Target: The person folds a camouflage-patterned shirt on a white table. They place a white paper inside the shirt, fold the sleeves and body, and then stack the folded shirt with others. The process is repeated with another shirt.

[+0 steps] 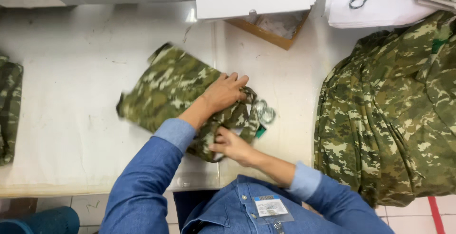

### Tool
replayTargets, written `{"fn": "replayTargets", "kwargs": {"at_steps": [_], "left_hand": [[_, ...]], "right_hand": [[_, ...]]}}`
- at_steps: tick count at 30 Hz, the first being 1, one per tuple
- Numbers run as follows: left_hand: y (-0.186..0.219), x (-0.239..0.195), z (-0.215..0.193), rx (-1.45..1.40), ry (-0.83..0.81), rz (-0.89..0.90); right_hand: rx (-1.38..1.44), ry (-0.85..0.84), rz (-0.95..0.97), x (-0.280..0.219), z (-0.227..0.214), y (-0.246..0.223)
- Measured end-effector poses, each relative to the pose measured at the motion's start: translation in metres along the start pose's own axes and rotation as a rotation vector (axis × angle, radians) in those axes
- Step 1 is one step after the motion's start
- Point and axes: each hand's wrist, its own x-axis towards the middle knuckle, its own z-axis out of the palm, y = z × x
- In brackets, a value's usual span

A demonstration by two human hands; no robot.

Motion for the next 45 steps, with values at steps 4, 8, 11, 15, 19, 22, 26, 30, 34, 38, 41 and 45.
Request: {"fn": "replayTargets", "kwargs": {"at_steps": [4,8,11,15,19,22,26,30,34,38,41,45], "left_hand": [[0.022,-0.044,-0.028,-0.283,0.118,0.025],[0.026,-0.086,-0.065,-0.416,-0.100,-0.393],[0.039,-0.101,-0.087,-0.398,-0.355,-0.566],[0.043,-0.127,-0.025,0.166,-0.037,-0.425],[0.041,-0.127,-0.018,0.271,0.225,-0.230],[0.039,-0.123,-0.031,0.328,0.281,-0.222],[0.042,-0.123,-0.031,0.360,0.317,-0.256],[0.042,-0.124,-0.029,0.391,0.345,-0.248],[0.043,-0.125,-0.020,0.401,0.400,-0.232],[0.061,-0.136,-0.027,0.185,0.218,-0.524],[0.086,-0.154,-0.040,-0.165,0.444,-0.930],[0.108,-0.163,-0.055,-0.808,0.465,-1.543]], "right_hand": [[0.240,0.013,-0.185,0.045,0.041,0.044],[-0.219,-0.080,-0.167,0.070,0.041,0.070],[-0.732,-0.258,-0.193,-0.013,0.037,-0.040],[-1.173,0.023,-0.415,-0.034,0.001,-0.048],[-1.467,0.111,-0.460,0.008,-0.014,-0.006],[-1.497,0.196,-0.491,0.023,-0.002,-0.015],[-1.391,0.152,-0.605,-0.012,0.010,-0.019],[-1.634,0.568,-0.723,-0.008,-0.033,-0.049],[-1.728,0.922,-0.818,0.048,-0.099,-0.014],[-1.434,0.747,-0.597,0.023,-0.086,-0.023],[-1.125,0.457,-0.272,-0.028,-0.056,-0.067],[-0.800,0.553,-0.110,-0.025,-0.077,-0.054]]}}
